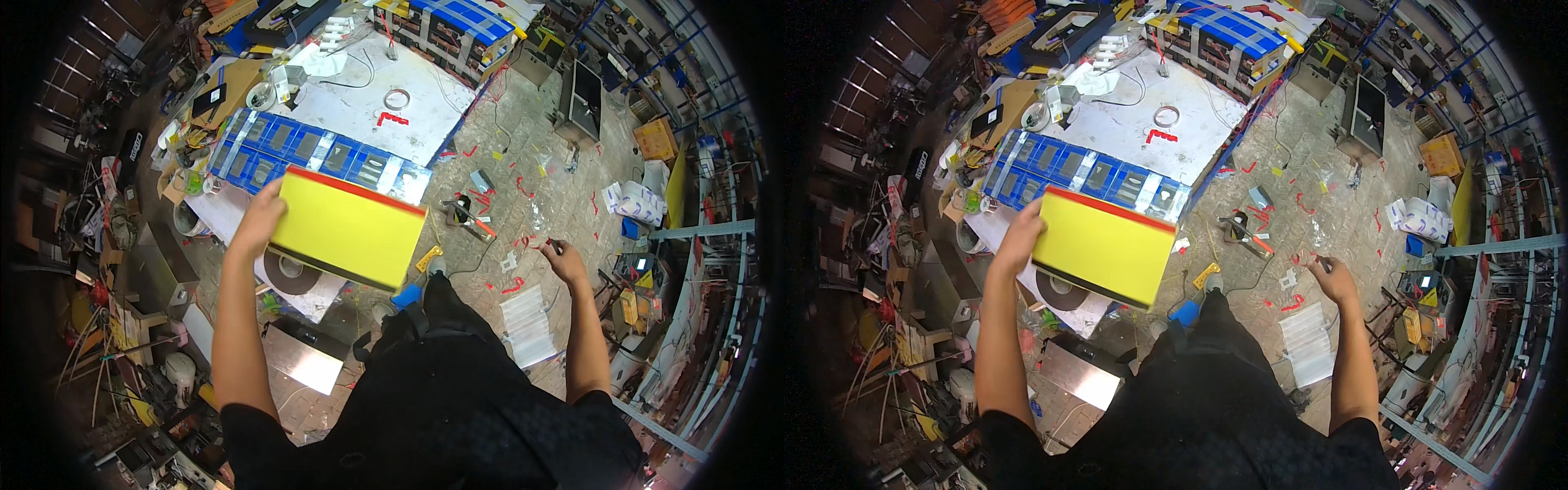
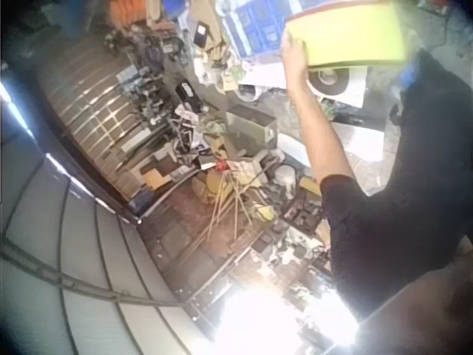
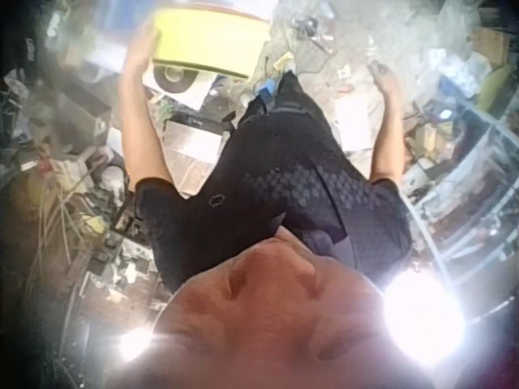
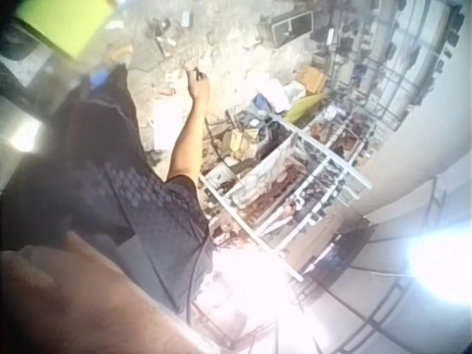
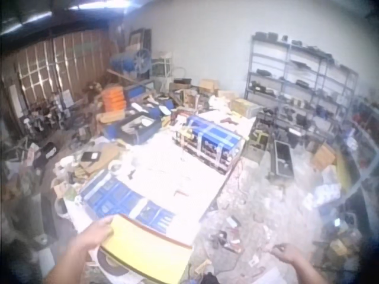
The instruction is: The person cuts a yellow sheet with a guillotine cutter, then applies red and black tape to its edges using a utility knife. The person places the finished panel into a metal cabinet and measures the interior with a ruler.
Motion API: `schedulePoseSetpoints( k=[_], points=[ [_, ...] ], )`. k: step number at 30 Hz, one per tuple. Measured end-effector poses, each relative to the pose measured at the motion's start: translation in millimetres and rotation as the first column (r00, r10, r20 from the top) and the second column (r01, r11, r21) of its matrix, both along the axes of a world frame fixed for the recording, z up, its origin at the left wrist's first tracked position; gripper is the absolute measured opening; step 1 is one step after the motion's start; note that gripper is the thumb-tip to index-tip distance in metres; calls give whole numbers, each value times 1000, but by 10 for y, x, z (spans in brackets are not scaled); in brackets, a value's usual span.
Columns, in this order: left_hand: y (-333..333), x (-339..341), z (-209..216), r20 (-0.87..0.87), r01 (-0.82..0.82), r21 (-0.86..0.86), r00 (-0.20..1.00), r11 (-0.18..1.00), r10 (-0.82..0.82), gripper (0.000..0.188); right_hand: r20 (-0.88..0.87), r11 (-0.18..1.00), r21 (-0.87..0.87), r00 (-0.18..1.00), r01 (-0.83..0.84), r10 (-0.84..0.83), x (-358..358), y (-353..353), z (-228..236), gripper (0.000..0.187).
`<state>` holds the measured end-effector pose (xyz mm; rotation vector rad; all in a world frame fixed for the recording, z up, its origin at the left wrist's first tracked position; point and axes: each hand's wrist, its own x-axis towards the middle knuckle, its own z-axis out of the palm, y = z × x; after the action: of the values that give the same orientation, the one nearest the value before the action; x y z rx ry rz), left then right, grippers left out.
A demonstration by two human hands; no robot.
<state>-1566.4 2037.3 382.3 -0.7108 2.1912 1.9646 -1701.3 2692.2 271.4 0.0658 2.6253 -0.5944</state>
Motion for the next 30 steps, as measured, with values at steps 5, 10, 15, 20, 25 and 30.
schedulePoseSetpoints(
  k=[5, 10, 15, 20, 25, 30],
  points=[
    [29, -860, 7, 82, 347, -390, 936, 853, -343, 60, 260, 887, -408, 959, 217, -115, 35, -597, 204, 65],
    [422, -1330, -111, 239, 384, -844, 894, 375, -378, 52, 467, 700, -649, 883, 297, 58, 209, -1133, 389, 68],
    [1398, -1034, -142, -209, 128, -792, 862, 597, -462, 52, 497, 459, -822, 817, 336, 292, 288, -1411, 592, 74],
    [2723, -475, 101, -287, 419, -148, 849, 896, -444, 39, 512, 432, -836, 767, 339, 388, 286, -1559, 809, 78],
    [2807, -257, 11, -342, 277, -171, 883, 946, -321, 21, 406, 522, -841, 802, 141, 438, 261, -1667, 999, 78],
    [2279, 536, 303, -98, 225, -109, 967, 968, -236, 17, 388, 640, -763, 855, 88, 345, 192, -1542, 951, 75]
  ],
)
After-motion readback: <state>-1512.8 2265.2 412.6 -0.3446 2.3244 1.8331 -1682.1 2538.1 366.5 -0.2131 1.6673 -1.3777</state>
